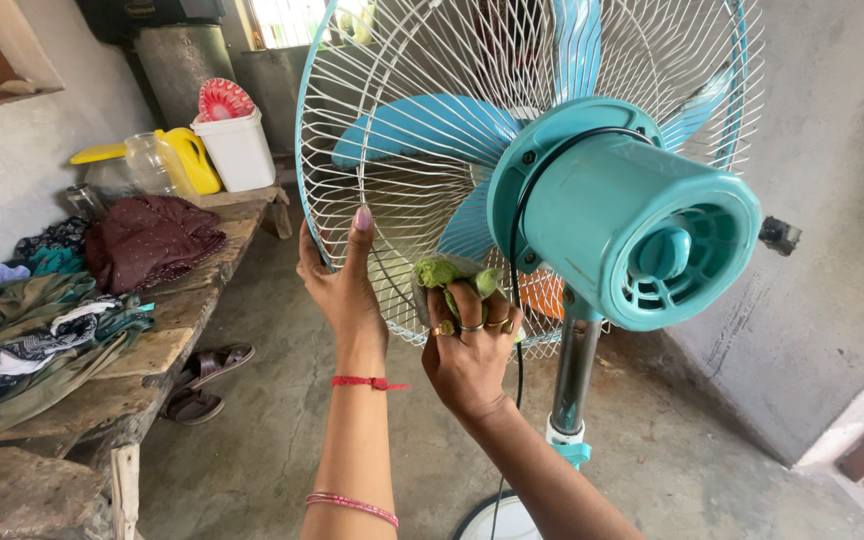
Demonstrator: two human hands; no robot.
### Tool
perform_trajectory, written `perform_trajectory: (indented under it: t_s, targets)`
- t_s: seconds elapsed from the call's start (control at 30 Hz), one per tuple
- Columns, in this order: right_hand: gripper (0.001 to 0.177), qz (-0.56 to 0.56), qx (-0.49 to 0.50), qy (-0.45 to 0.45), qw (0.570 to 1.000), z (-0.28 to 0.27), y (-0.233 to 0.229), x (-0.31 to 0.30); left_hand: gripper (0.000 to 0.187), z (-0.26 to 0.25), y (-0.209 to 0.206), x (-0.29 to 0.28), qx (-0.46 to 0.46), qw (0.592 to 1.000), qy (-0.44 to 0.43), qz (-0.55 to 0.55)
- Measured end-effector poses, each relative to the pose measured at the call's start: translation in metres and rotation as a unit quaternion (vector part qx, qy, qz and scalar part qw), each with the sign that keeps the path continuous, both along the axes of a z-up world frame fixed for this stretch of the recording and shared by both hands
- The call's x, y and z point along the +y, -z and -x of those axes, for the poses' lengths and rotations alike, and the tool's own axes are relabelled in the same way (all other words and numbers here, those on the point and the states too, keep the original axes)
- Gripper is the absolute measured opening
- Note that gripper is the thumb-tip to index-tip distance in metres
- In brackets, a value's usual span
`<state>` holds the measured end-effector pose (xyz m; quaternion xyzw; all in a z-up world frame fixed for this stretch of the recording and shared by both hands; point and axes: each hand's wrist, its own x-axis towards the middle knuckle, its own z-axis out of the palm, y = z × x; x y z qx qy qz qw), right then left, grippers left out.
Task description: The person wipes the front grill and blades of a standing fan using a green cloth. They hold the fan steady with one hand while cleaning the metal cage and plastic blades with the other.
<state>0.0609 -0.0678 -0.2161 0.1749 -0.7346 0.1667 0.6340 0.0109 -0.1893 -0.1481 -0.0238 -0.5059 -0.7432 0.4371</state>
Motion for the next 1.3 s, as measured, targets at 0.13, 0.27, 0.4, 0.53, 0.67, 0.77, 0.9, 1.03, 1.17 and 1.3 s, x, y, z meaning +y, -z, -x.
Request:
perform_trajectory:
  t_s: [0.13, 0.27, 0.4, 0.53, 0.67, 0.77, 0.9, 1.03, 1.17, 1.3]
  targets:
    - [0.049, -0.026, 0.004, 0.006, 1.0, -0.009, -0.002, 0.004, 0.096, -0.002, 0.0, 0.002, -0.015, 0.999, -0.019, 0.026]
    - [0.051, -0.067, -0.026, -0.03, 0.997, -0.023, -0.01, 0.004, 0.099, -0.005, -0.002, -0.002, -0.029, 0.999, -0.015, 0.033]
    - [0.057, -0.12, -0.117, -0.185, 0.968, -0.04, -0.021, 0.017, 0.105, -0.006, -0.014, -0.01, -0.054, 0.996, 0.03, 0.066]
    - [0.051, 0.02, -0.012, -0.155, 0.988, -0.048, -0.034, 0.029, 0.111, -0.008, -0.03, -0.019, -0.142, 0.979, -0.027, 0.146]
    - [0.055, 0.079, 0.007, -0.045, 0.996, -0.032, -0.06, 0.021, 0.122, -0.003, -0.066, -0.039, -0.088, 0.977, -0.021, 0.193]
    - [0.06, 0.088, -0.004, 0.003, 0.996, -0.017, -0.072, 0.001, 0.117, 0.014, -0.096, -0.047, -0.071, 0.974, 0.037, 0.211]
    - [0.062, 0.116, -0.026, -0.023, 0.993, -0.004, -0.073, -0.02, 0.108, 0.031, -0.088, -0.036, -0.044, 0.975, 0.066, 0.209]
    - [0.058, 0.122, -0.024, -0.021, 0.992, 0.006, -0.071, -0.024, 0.099, 0.037, -0.078, -0.037, 0.021, 0.979, 0.093, 0.182]
    - [0.055, 0.115, -0.006, -0.013, 0.993, 0.008, -0.069, -0.031, 0.094, 0.037, -0.076, -0.039, 0.016, 0.985, 0.095, 0.145]
    - [0.052, 0.099, 0.015, -0.018, 0.995, 0.011, -0.07, -0.032, 0.093, 0.036, -0.077, -0.037, 0.014, 0.987, 0.092, 0.135]
